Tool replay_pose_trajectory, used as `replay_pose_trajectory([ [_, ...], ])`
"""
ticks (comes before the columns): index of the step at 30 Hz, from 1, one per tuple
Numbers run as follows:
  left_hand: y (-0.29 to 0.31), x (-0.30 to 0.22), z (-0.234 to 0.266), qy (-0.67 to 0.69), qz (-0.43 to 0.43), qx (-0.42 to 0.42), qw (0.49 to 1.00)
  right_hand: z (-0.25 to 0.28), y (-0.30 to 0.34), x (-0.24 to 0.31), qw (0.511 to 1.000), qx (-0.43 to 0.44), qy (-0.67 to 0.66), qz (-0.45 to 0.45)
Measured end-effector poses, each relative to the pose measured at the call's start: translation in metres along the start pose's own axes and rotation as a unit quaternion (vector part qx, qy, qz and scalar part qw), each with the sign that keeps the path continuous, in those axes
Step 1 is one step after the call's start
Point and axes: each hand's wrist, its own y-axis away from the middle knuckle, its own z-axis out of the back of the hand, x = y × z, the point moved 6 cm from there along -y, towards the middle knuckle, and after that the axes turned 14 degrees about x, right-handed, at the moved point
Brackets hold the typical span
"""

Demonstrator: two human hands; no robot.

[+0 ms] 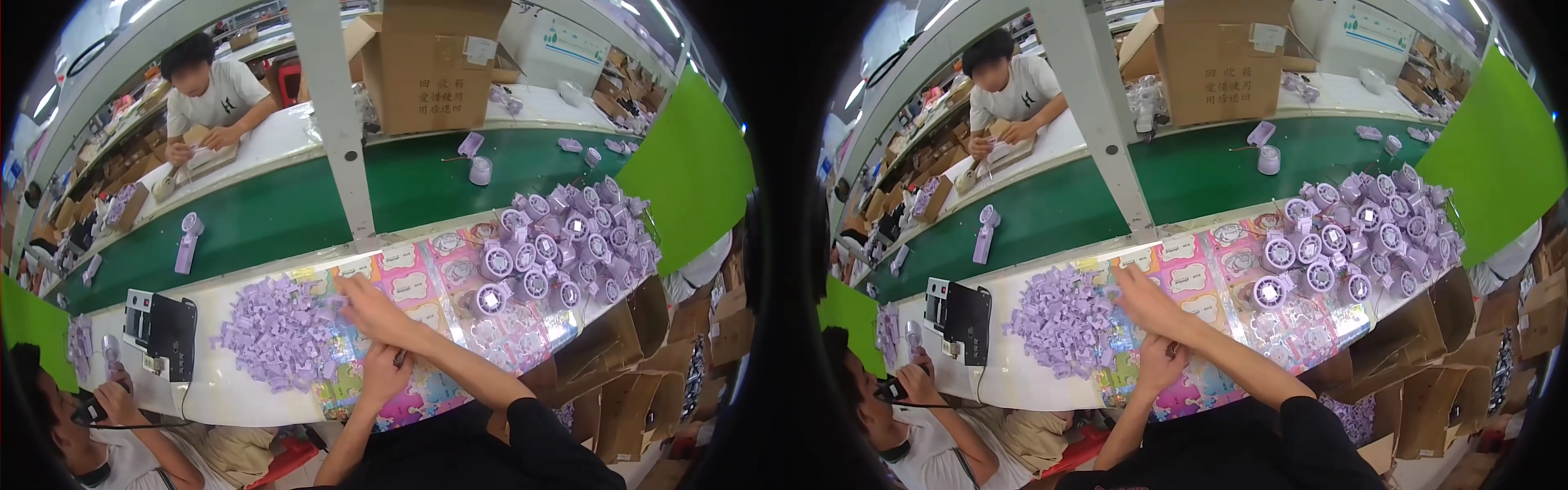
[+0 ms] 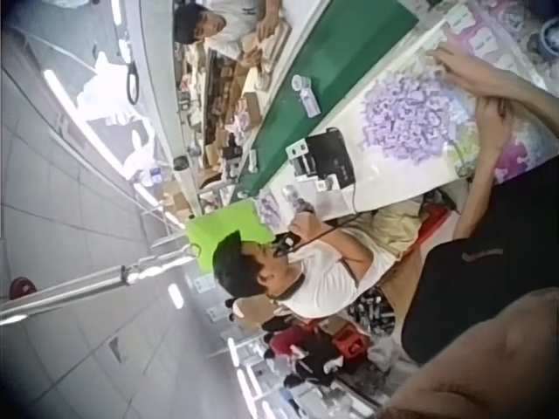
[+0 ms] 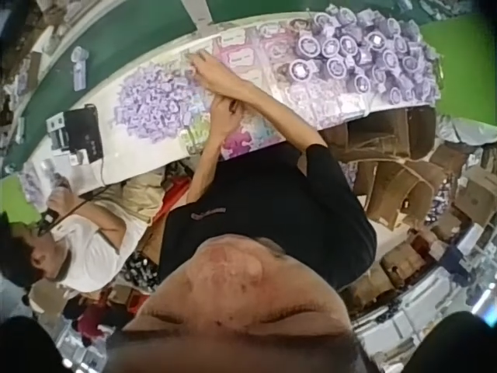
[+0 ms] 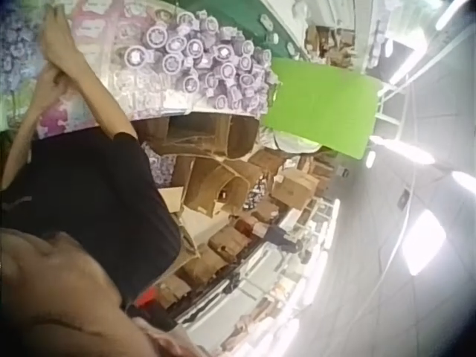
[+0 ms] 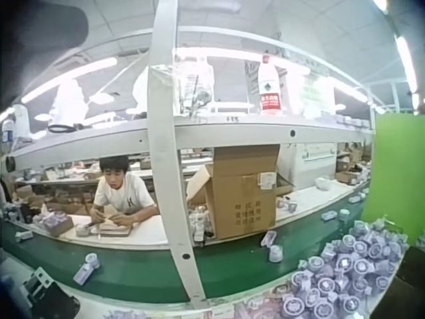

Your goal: The person assembles small purple plastic electronic components by hand at a factory assembly line workstation.

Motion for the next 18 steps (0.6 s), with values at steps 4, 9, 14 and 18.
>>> replay_pose_trajectory([
  [4, 0.002, -0.002, 0.009, 0.064, -0.007, 0.003, 0.998, 0.042, 0.052, -0.027, 0.992, -0.109, 0.051, -0.036],
  [9, -0.032, -0.009, 0.032, 0.129, -0.061, -0.054, 0.988, 0.054, 0.093, -0.06, 0.975, -0.182, 0.096, -0.081],
  [14, -0.172, -0.066, 0.019, 0.051, -0.141, -0.055, 0.987, 0.056, 0.089, -0.06, 0.972, -0.211, 0.037, -0.1],
  [18, -0.291, -0.066, -0.05, -0.104, -0.113, 0.051, 0.987, 0.056, 0.091, -0.066, 0.976, -0.19, 0.072, -0.077],
])
